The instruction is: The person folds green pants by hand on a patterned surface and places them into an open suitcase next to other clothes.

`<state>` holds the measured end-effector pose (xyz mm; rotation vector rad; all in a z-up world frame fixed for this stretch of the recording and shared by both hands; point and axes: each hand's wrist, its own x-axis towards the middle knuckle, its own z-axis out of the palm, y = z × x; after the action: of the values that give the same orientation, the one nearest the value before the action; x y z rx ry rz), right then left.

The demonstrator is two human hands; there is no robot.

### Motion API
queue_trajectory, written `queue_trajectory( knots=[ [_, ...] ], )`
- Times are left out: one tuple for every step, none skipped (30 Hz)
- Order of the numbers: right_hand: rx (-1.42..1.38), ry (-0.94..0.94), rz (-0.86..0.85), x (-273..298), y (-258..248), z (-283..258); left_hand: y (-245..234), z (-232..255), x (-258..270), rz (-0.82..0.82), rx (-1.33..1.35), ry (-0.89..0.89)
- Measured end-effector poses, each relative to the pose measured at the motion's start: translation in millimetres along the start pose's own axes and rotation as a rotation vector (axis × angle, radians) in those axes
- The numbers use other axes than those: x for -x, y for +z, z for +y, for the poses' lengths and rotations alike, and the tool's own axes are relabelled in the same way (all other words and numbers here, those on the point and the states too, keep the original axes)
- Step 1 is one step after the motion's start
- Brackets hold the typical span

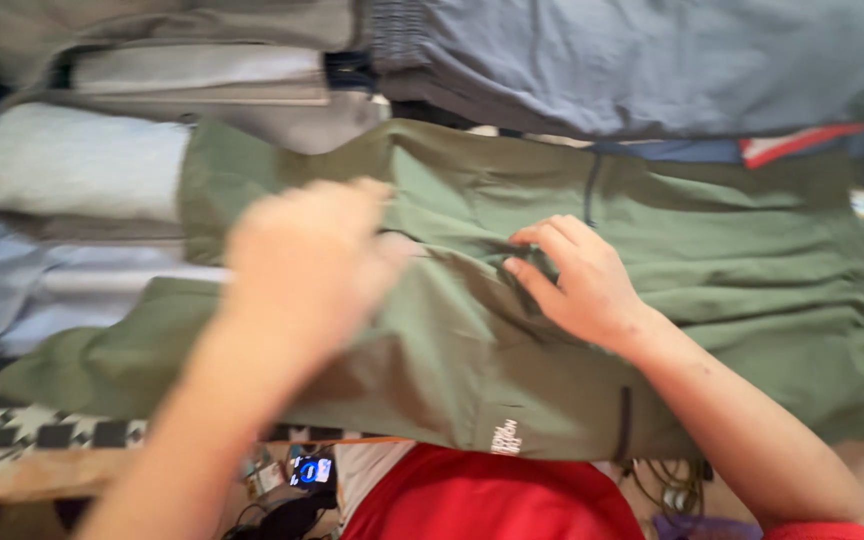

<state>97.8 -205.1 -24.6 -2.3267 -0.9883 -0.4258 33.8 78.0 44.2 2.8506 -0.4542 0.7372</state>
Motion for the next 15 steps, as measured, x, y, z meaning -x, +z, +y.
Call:
queue_trajectory(
  knots=[
    [0.019, 0.019, 0.002, 6.7, -4.8, 11.2, 7.3, 30.4, -5.4, -0.067, 0.071, 0.008],
    [0.039, 0.039, 0.007, 13.5, -9.8, 24.2, 15.7, 58.5, -10.8, -0.135, 0.142, 0.019],
    [0.096, 0.039, 0.02, 20.4, -15.3, 38.8, 24.9, 82.6, -15.7, -0.133, 0.214, 0.07],
    [0.151, 0.039, 0.029, 27.8, -21.1, 54.1, 35.9, 104.1, -19.6, -0.132, 0.286, 0.117],
    [0.206, 0.038, 0.037, 35.7, -27.2, 69.6, 48.7, 125.1, -22.9, -0.16, 0.302, 0.115],
    [0.241, 0.071, 0.039, 43.8, -33.9, 85.4, 63.1, 143.3, -28.1, -0.186, 0.318, 0.119],
    [0.276, 0.103, 0.041, 51.9, -41.3, 101.2, 78.5, 158.6, -34.4, -0.234, 0.332, 0.128],
    [0.309, 0.132, 0.043, 58.8, -49.0, 117.3, 93.8, 172.5, -40.8, -0.282, 0.341, 0.134],
    [0.35, 0.13, 0.062, 65.0, -58.0, 133.7, 108.9, 184.4, -47.1, -0.33, 0.349, 0.141],
    [0.387, 0.13, 0.077, 71.9, -66.1, 149.1, 124.7, 193.9, -54.8, -0.358, 0.337, 0.141],
    [0.425, 0.13, 0.091, 78.7, -73.5, 163.6, 141.1, 201.8, -66.1, -0.385, 0.325, 0.141],
    [0.426, 0.2, 0.078, 83.5, -80.5, 177.5, 155.6, 207.4, -76.8, -0.41, 0.31, 0.139],
    [0.426, 0.27, 0.065, 88.0, -87.2, 190.4, 168.2, 212.3, -85.3, -0.382, 0.325, 0.149],
    [0.424, 0.339, 0.055, 91.2, -92.2, 202.4, 179.6, 217.2, -94.0, -0.353, 0.339, 0.159],
    [0.469, 0.364, 0.038, 93.0, -95.3, 213.6, 189.5, 222.2, -100.5, -0.324, 0.353, 0.169]
  ],
)
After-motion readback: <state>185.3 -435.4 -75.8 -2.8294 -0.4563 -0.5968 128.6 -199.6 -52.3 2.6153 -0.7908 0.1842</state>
